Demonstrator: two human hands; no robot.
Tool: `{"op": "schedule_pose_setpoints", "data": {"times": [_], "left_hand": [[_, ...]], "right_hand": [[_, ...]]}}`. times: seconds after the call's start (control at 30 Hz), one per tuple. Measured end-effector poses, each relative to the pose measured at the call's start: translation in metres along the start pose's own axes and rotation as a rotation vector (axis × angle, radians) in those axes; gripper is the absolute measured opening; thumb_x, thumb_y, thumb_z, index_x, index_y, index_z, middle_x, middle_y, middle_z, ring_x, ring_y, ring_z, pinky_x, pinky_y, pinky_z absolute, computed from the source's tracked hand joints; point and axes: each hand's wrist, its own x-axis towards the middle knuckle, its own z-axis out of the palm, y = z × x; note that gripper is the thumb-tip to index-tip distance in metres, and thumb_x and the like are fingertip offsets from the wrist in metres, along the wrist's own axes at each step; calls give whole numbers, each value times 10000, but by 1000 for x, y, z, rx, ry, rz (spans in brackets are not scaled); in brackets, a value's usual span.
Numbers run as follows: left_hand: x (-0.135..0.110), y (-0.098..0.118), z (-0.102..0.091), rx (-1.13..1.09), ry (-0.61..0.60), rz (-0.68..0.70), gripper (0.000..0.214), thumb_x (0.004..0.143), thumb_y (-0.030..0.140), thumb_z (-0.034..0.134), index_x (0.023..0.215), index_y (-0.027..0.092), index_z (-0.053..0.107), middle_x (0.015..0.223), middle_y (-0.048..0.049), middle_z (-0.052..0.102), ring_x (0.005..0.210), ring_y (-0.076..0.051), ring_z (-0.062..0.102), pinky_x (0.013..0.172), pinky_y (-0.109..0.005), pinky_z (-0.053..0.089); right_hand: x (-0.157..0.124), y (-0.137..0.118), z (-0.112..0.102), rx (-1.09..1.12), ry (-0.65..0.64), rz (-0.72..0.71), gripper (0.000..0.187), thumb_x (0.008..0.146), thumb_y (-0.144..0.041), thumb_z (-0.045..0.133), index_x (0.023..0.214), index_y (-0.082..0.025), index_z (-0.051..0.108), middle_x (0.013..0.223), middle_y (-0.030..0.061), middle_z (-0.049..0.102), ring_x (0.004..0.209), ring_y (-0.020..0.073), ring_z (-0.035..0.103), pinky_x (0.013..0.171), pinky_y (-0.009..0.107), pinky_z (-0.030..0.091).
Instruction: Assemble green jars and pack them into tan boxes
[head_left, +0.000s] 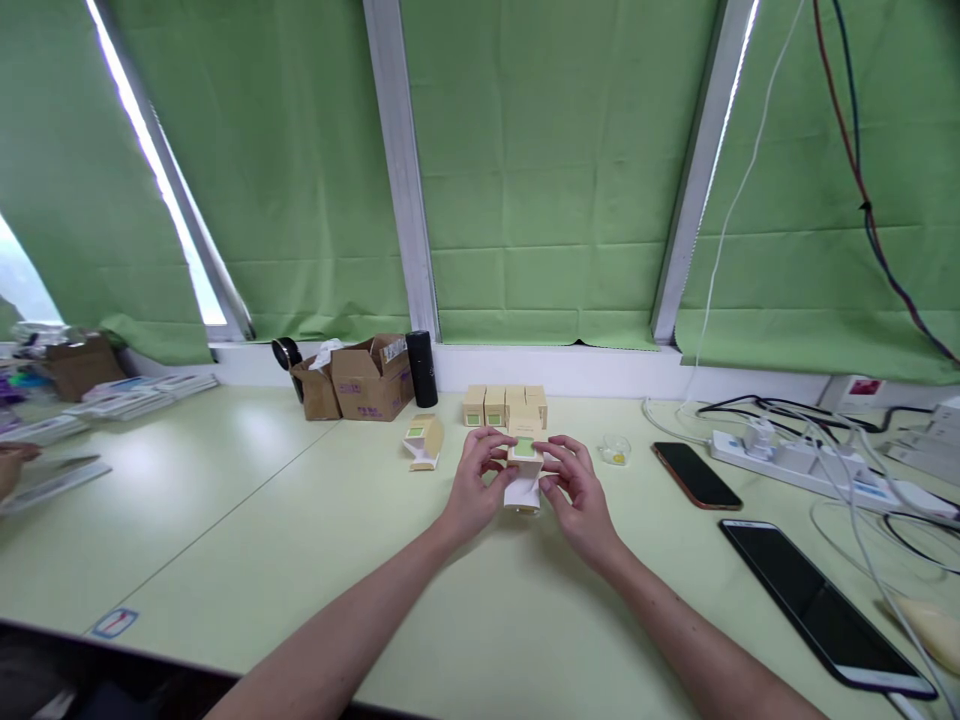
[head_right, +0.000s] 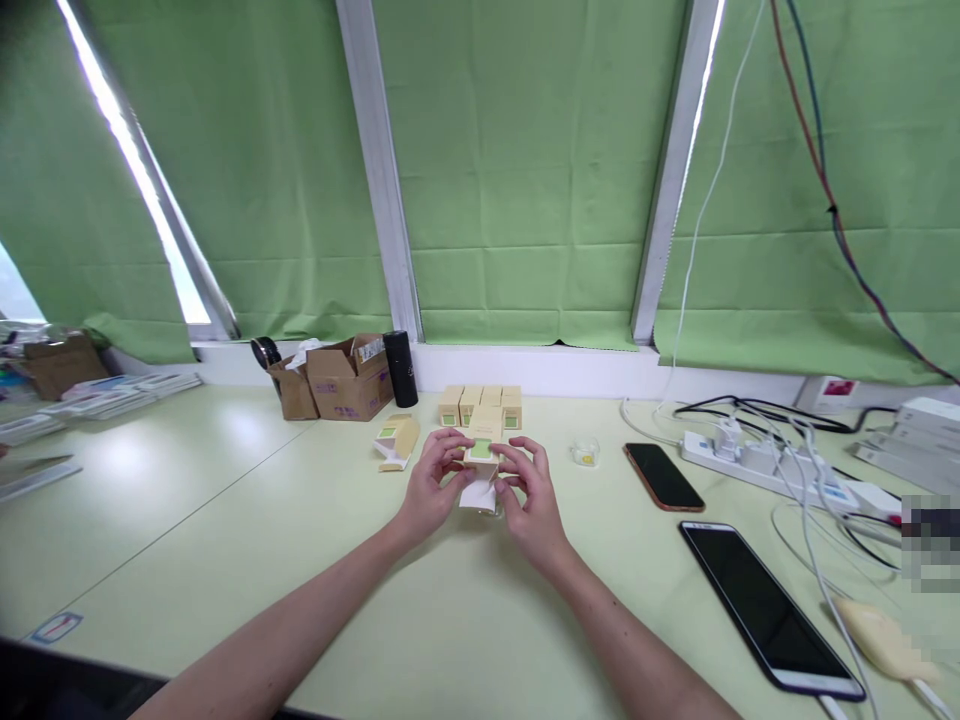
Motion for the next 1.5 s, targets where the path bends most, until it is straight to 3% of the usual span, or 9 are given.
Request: {"op": "schedule_pose_setpoints", "data": {"times": [0.57, 0.83, 1.03, 1.2, 1.3, 1.5], "left_hand": [[-3, 3, 4, -9, -13, -11, 246, 887, 231, 706, 1132, 243, 687, 1194, -65, 467, 926, -150, 621, 849, -331, 566], [-5, 3, 6, 41, -31, -8, 231, 905, 242, 687, 1136, 248, 675, 1194, -72, 459, 967, -172, 615, 847, -339, 556], [-7, 6, 1, 70, -150, 31, 436, 920, 357, 685, 1343, 293, 603, 1382, -123, 410, 1110, -236, 595, 932, -393, 536], [-8, 5, -3, 84, -287, 85, 783, 836, 417, 769, 1537, 345, 430, 1549, -136, 291, 1427, -369, 367, 1071, -488, 473], [-8, 5, -3, 116, -313, 68, 923, 778, 366, 829, 1573, 359, 361, 1591, -132, 252, 1446, -379, 338, 1109, -522, 435], [-9, 8, 0, 112, -274, 69, 788, 841, 363, 780, 1532, 325, 403, 1550, -145, 297, 1400, -355, 379, 1093, -496, 442]], "right_hand": [[2, 2, 2, 21, 78, 39, 257, 947, -375, 642, 1187, -287, 668, 1372, 99, 453, 888, 173, 698, 804, 392, 621], [2, 7, 4, -5, 122, 38, 217, 942, -324, 621, 1142, -267, 683, 1325, 105, 469, 1005, 211, 666, 780, 380, 626], [4, 6, 2, 28, 142, 38, 241, 948, -369, 630, 1164, -268, 663, 1353, 95, 467, 853, 155, 694, 789, 378, 636], [6, 5, 0, 30, 184, 42, 243, 946, -388, 633, 1154, -265, 650, 1361, 97, 473, 807, 140, 685, 735, 348, 635], [6, 4, 1, 56, 189, 59, 233, 937, -369, 646, 1148, -270, 655, 1357, 87, 468, 812, 139, 689, 736, 350, 630], [4, 1, 2, 38, 179, 58, 224, 937, -349, 648, 1148, -277, 671, 1348, 83, 472, 842, 145, 693, 783, 366, 623]]}}
